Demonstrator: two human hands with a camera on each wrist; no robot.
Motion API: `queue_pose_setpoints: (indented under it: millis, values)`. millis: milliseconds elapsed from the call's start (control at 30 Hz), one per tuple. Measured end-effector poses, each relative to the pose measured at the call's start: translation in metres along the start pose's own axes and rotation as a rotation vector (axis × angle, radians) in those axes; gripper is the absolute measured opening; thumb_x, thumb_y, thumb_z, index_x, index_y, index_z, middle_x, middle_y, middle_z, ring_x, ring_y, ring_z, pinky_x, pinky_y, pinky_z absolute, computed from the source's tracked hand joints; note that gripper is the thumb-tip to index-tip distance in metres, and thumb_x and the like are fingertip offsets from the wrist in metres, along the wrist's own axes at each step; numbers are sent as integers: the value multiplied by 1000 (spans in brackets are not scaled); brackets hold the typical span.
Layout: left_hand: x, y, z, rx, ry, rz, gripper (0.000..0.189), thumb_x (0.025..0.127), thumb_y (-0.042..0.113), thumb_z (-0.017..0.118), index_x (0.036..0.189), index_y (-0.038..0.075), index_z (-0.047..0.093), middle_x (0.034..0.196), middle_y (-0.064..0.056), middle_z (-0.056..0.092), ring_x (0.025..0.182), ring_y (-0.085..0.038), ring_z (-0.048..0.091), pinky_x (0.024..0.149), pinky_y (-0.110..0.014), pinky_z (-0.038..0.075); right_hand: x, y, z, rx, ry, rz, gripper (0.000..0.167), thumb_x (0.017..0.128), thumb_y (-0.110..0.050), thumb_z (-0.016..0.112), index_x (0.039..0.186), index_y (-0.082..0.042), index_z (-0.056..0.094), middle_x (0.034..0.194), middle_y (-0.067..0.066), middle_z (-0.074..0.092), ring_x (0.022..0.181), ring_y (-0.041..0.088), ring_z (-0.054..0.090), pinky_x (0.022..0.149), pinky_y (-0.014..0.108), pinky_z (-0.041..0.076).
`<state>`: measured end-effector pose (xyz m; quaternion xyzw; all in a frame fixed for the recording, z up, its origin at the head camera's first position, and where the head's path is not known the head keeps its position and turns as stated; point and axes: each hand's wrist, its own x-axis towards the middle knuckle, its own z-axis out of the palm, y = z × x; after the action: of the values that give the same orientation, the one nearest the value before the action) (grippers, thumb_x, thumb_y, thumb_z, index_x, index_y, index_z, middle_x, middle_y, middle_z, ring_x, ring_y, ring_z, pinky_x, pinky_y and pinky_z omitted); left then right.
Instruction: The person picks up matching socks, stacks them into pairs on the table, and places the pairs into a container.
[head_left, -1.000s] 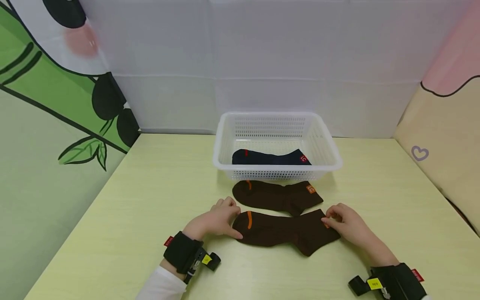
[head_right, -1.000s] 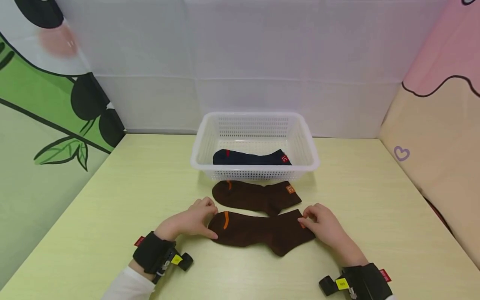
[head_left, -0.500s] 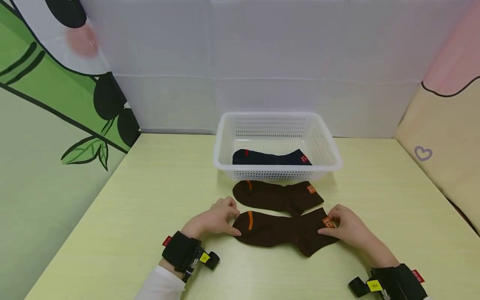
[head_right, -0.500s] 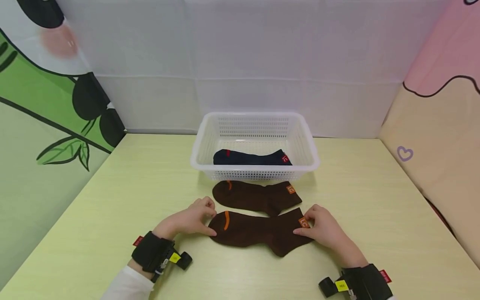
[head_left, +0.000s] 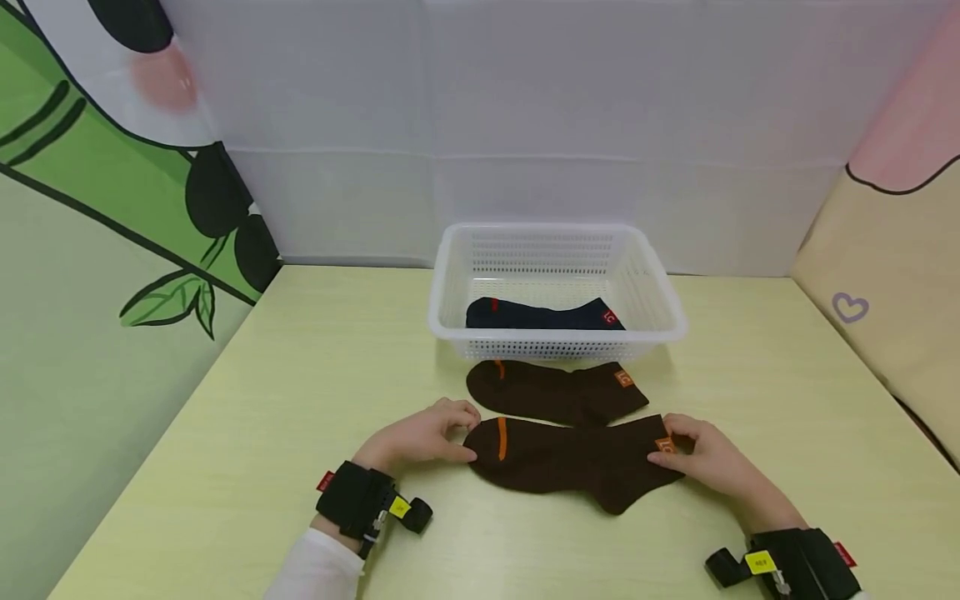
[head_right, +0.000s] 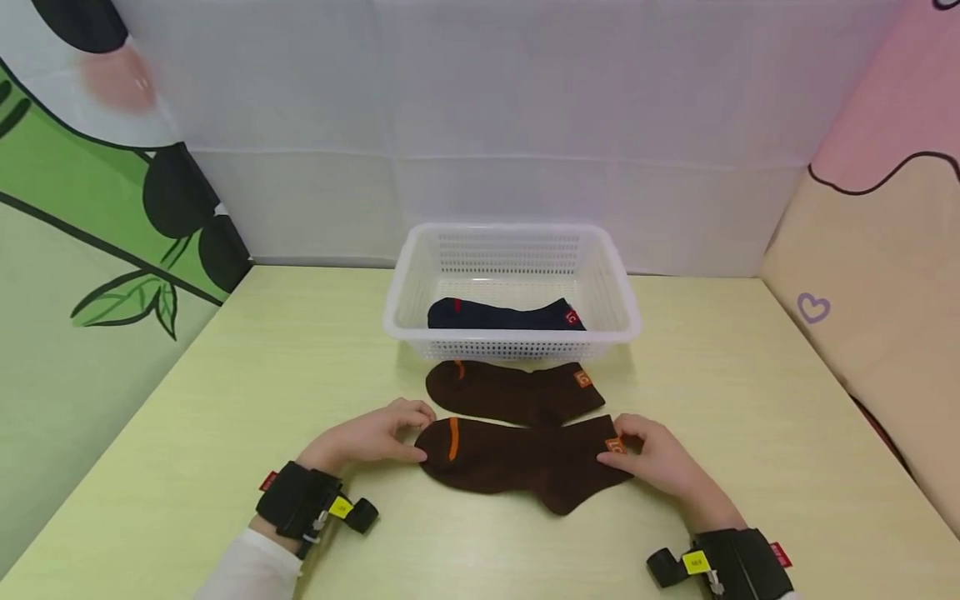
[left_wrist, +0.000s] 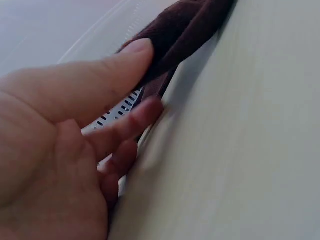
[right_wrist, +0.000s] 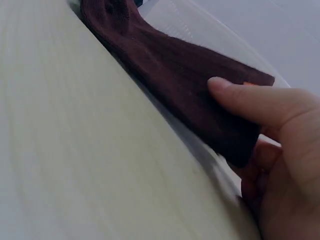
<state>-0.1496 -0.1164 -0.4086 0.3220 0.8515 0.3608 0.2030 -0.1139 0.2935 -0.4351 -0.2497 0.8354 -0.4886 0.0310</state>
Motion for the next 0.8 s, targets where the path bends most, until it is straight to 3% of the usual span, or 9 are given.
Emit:
queue_pose_setpoints:
  millis: [100,233,333,500,600,800]
  values:
    - [3,-3,0,-148,-27,10,11,89,16,64,97,10,63,101,1,56,97,-13,44,88,-26,35,2,0,0,178,-2,33,16,92,0,56,104,10,57,92,-7,64,81,0,57,69,18,46]
    - [8,-9,4,-357,-11,11,15,93,9,56,106,1,55,99,-2,58,94,-11,50,86,-23,39,6,-2,5,240,83,72,16,97,-2,47,105,10,52,89,-11,60,79,2,55,68,20,45]
    - [13,-12,8,-408,123,-9,15,95,9,54,105,-1,50,89,1,55,83,-8,50,75,-21,40,11,-5,10,197,199,152,12,97,-8,49,98,4,53,75,-12,53,62,3,46,54,22,39]
    - [22,-11,14,-460,376,-67,18,94,6,54,107,-4,46,76,2,44,64,-6,39,62,-21,33,18,-5,15,125,336,270,18,97,-15,53,100,2,56,63,-12,49,49,5,42,46,24,39]
    - [27,-9,16,-492,456,-94,19,94,4,54,109,-5,46,74,1,42,58,-5,35,58,-20,32,20,-4,16,115,397,285,18,97,-16,53,102,1,58,61,-12,50,49,6,44,47,24,42]
    - [33,-9,17,-514,562,-78,16,93,1,53,106,-5,45,76,-2,52,58,-6,36,58,-20,31,24,-2,15,137,485,274,10,97,-17,53,99,-18,62,65,-16,52,52,4,44,48,21,41]
